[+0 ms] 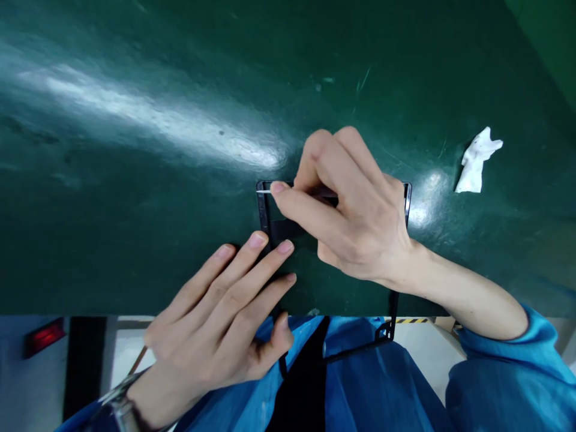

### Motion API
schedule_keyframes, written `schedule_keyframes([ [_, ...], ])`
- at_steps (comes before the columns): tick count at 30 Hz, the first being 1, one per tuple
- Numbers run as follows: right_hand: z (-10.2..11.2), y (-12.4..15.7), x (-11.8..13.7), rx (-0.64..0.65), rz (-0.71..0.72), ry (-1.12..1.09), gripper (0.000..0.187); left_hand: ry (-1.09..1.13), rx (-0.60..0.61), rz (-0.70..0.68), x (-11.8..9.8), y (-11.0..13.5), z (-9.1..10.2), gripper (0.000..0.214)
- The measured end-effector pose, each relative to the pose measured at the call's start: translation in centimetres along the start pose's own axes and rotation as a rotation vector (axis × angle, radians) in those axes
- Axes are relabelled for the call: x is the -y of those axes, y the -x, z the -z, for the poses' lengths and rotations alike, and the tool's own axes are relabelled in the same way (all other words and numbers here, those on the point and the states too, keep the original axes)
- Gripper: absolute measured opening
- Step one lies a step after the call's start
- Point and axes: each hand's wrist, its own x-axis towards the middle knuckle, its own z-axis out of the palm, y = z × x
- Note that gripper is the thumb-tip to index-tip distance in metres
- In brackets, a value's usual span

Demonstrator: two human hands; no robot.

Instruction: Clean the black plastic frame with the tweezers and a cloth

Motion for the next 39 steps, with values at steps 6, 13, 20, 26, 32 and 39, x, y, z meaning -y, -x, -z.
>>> schedule_keyframes([
  [6, -0.1, 0.0, 0.3, 0.032, -0.129, -0.116, 0.039, 0.001, 0.003, 0.011, 0.0, 0.0, 0.2, 0.044],
  [13, -0.4, -0.3, -0.2, 0.05, -0.062, -0.171, 0.039, -0.016, 0.007, 0.012, 0.0, -0.2, 0.1, 0.043],
  [20, 0.1, -0.2, 0.2, 0.115, -0.128, -0.118, 0.041, -0.007, 0.004, 0.016, -0.1, -0.2, 0.3, 0.041],
  [26, -0.1, 0.3, -0.1, -0.017, 0.023, -0.031, 0.04, -0.014, -0.002, -0.001, -0.1, -0.4, 0.1, 0.041],
  [32, -0.4, 0.1, -0.4, -0.163, 0.062, 0.089, 0.037, -0.003, 0.024, 0.008, 0.0, -0.3, 0.1, 0.04],
  [39, -0.6, 1.1, -0.3, -0.176, 0.249, 0.304, 0.03, -0.007, -0.002, 0.003, 0.1, -0.2, -0.1, 0.046],
])
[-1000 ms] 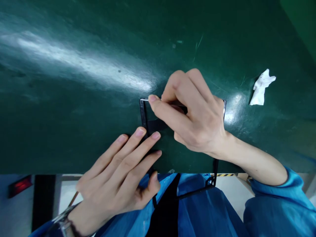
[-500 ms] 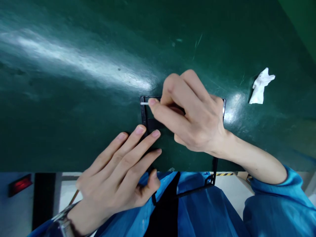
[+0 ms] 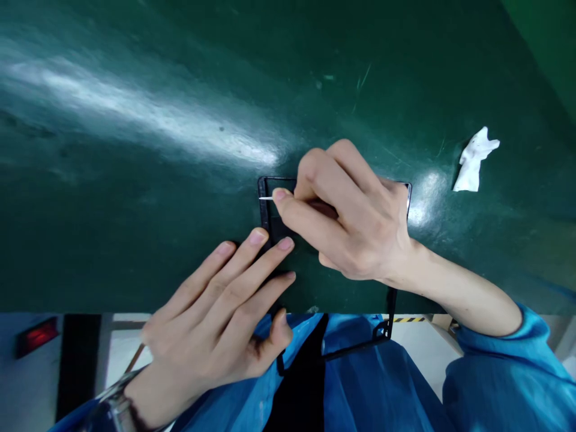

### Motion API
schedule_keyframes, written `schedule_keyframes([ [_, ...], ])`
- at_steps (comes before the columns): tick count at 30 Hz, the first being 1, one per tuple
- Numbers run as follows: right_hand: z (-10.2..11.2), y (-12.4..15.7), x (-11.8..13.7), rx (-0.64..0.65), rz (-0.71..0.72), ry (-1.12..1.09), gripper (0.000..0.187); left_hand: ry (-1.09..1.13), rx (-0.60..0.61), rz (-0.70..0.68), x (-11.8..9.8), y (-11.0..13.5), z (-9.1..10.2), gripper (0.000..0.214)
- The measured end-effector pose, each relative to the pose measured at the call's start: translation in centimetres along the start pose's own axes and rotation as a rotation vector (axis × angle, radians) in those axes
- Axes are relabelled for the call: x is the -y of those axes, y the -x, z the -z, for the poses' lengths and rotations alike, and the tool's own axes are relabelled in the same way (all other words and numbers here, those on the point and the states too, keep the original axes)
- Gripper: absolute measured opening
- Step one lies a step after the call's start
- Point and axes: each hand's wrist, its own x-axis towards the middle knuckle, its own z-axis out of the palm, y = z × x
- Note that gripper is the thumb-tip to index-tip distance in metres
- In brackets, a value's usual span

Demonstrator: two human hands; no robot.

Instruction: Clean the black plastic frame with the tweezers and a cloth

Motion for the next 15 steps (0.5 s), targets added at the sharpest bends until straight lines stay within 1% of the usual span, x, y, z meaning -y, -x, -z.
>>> schedule_keyframes([
  [1, -0.11, 0.07, 0.09, 0.003, -0.003, 0.017, 0.031, 0.0, 0.004, -0.002, -0.01, 0.0, 0.02, 0.047],
  [5, -0.36, -0.02, 0.43, -0.119, -0.067, 0.031, 0.028, -0.008, 0.01, -0.004, 0.06, 0.16, 0.09, 0.049],
  [7, -0.06, -0.04, 0.47, -0.121, -0.053, 0.017, 0.025, -0.007, 0.003, -0.007, 0.13, 0.26, 0.05, 0.049],
  [11, 0.55, 0.18, 0.22, -0.032, 0.049, 0.017, 0.022, -0.002, -0.015, -0.011, 0.14, 0.24, -0.07, 0.045],
  [13, 0.43, 0.22, 0.09, -0.063, 0.041, 0.021, 0.02, -0.004, -0.016, -0.005, 0.07, 0.12, -0.07, 0.044],
  [15, 0.18, 0.2, 0.07, -0.131, 0.001, 0.031, 0.022, -0.009, -0.018, -0.002, 0.01, 0.04, -0.06, 0.046],
])
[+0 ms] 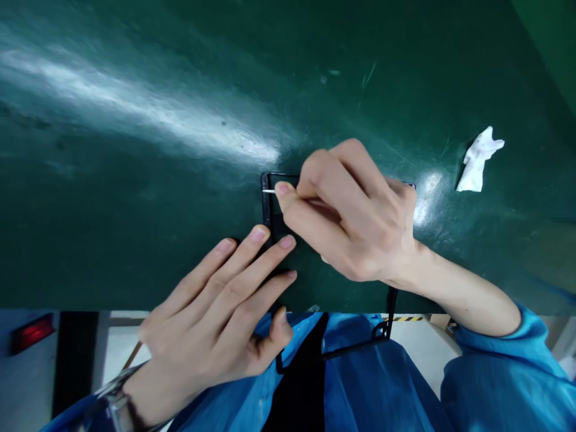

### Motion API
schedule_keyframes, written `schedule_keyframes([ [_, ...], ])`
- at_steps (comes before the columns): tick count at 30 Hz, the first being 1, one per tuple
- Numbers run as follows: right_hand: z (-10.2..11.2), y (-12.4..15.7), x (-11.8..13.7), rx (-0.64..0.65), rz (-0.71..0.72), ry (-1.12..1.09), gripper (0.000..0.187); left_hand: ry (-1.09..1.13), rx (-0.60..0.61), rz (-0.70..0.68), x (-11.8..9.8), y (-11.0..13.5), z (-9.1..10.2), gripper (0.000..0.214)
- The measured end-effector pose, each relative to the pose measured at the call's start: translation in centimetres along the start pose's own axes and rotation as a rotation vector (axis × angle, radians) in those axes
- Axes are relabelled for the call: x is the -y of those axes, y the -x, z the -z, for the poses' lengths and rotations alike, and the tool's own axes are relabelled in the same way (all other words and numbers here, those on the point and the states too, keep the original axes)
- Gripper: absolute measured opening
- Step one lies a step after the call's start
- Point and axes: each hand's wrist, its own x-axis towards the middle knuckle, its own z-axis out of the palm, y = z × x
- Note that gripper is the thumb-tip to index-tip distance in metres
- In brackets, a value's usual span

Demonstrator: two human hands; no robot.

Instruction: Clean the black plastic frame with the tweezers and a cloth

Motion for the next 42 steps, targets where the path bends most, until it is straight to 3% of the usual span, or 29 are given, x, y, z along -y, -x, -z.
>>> schedule_keyframes([
  [6, 0.23, 0.44, 0.21, 0.019, 0.078, -0.053, 0.017, -0.007, 0.011, -0.003, 0.21, 0.27, 0.03, 0.046],
  [12, -0.06, 0.54, 0.15, 0.009, -0.008, -0.034, 0.015, -0.022, 0.038, 0.01, 0.12, -0.06, 0.18, 0.043],
  [22, 0.41, 0.6, 0.23, 0.091, 0.041, -0.024, 0.019, 0.002, 0.021, 0.014, 0.07, 0.0, -0.07, 0.041],
  [26, 0.3, 0.44, 0.21, 0.052, 0.006, 0.008, 0.023, -0.017, 0.03, 0.014, 0.05, -0.13, 0.21, 0.04],
  [33, 0.52, 0.6, 0.28, 0.273, 0.018, 0.0, 0.027, -0.008, 0.031, -0.004, 0.16, 0.05, -0.09, 0.046],
  [40, 0.8, 0.49, 0.25, 0.3, 0.066, -0.007, 0.022, -0.006, 0.018, 0.0, 0.25, -0.04, 0.13, 0.051],
  [42, 0.66, 0.45, 0.26, 0.222, 0.044, -0.008, 0.025, -0.014, 0.02, 0.0, 0.25, 0.0, 0.16, 0.052],
])
